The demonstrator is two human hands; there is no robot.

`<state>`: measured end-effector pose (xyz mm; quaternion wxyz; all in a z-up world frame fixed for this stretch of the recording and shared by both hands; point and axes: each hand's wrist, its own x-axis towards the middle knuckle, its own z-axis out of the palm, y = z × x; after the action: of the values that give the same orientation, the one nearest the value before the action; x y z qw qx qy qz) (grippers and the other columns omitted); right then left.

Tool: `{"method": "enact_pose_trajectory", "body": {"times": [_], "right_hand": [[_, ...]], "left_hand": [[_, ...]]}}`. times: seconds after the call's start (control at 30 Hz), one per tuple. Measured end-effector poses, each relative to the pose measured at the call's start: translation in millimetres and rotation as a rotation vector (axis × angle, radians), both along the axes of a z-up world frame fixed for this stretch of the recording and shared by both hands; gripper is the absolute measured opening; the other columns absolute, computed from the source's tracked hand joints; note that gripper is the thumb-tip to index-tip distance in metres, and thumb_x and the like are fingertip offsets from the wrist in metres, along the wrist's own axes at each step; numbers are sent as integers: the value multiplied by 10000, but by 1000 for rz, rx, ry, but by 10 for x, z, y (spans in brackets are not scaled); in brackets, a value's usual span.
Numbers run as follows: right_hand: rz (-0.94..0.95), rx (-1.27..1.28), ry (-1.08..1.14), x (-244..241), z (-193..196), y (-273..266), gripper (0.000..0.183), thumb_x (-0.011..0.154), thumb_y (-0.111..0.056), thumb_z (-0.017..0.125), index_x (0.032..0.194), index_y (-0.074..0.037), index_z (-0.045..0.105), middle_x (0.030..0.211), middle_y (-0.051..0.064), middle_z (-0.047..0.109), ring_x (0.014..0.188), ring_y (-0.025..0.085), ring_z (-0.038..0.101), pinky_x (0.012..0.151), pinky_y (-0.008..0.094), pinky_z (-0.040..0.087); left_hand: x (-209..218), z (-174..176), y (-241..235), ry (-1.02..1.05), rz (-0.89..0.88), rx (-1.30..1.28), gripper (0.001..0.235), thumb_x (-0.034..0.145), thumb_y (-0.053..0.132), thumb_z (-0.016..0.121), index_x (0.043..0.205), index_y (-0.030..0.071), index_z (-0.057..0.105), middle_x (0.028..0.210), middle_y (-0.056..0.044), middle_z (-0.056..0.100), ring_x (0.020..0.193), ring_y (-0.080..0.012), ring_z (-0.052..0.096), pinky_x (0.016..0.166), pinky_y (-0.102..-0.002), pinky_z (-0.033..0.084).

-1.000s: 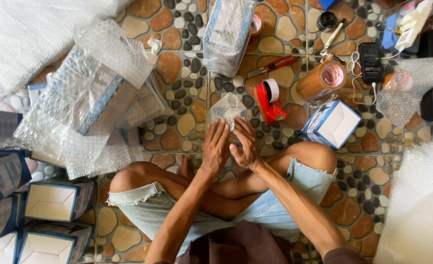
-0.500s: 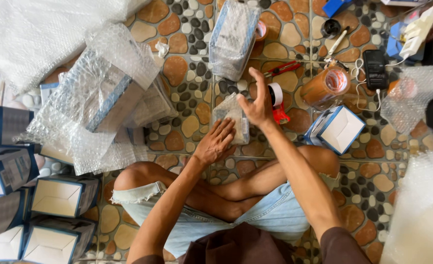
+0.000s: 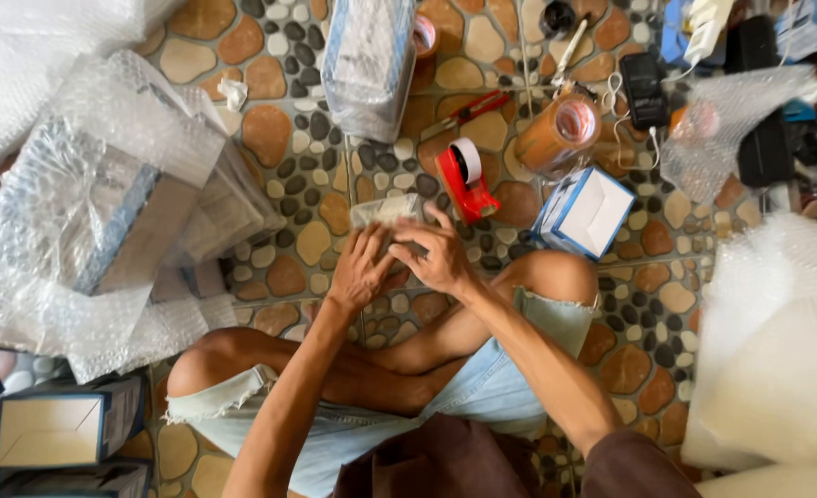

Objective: The person sits on the floor and wraps small rectangular boxes in bubble wrap. They use a red handheld tape dispenser to seal the bubble wrap around each box, then place the wrapped items aside. The person repeats this process for several boxes.

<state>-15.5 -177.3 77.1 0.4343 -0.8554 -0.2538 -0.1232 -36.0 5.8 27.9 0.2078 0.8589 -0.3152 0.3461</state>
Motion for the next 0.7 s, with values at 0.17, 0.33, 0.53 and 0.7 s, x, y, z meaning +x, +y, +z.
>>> {"method": "enact_pose_trajectory", "body": {"times": [0.17,0.33,0.53,0.7], "right_hand": [[-470,95,100,173,-289,-693,187,976,-266,787,1116,-145,815,974,72,785,985,280,742,992,426,518],[-652,-242,542,545,-779,-1518,466,982,-417,772,1342,-122,752,1239,228,704,1240,428,649,1103,498,478],[-631,101,739,650,-1251,-1579,217,905,-234,859,1073,-102,821,808,173,757,711,207,754,519,277,619],[-741,743,772,193,-824,-1332,340,939,-214,715,1110,60,606,1253,311,576,1138,535,676,899,630,580]], "left_hand": [[-30,-68,-53,-52,63,-8,491,956,469,731,1149,17,723,1062,-240,666,1054,-436,697,942,-523,553],[-52,13,-127,-95,40,-54,425,954,354,761,1120,-37,737,1030,-266,700,1003,-433,714,984,-537,566],[-118,22,-141,-131,53,-97,337,936,296,785,1089,-3,749,999,-240,717,967,-410,726,1010,-532,584],[-40,-93,-150,-174,42,-116,310,953,267,769,1047,-27,734,971,-241,703,908,-395,713,1011,-544,581]]}}
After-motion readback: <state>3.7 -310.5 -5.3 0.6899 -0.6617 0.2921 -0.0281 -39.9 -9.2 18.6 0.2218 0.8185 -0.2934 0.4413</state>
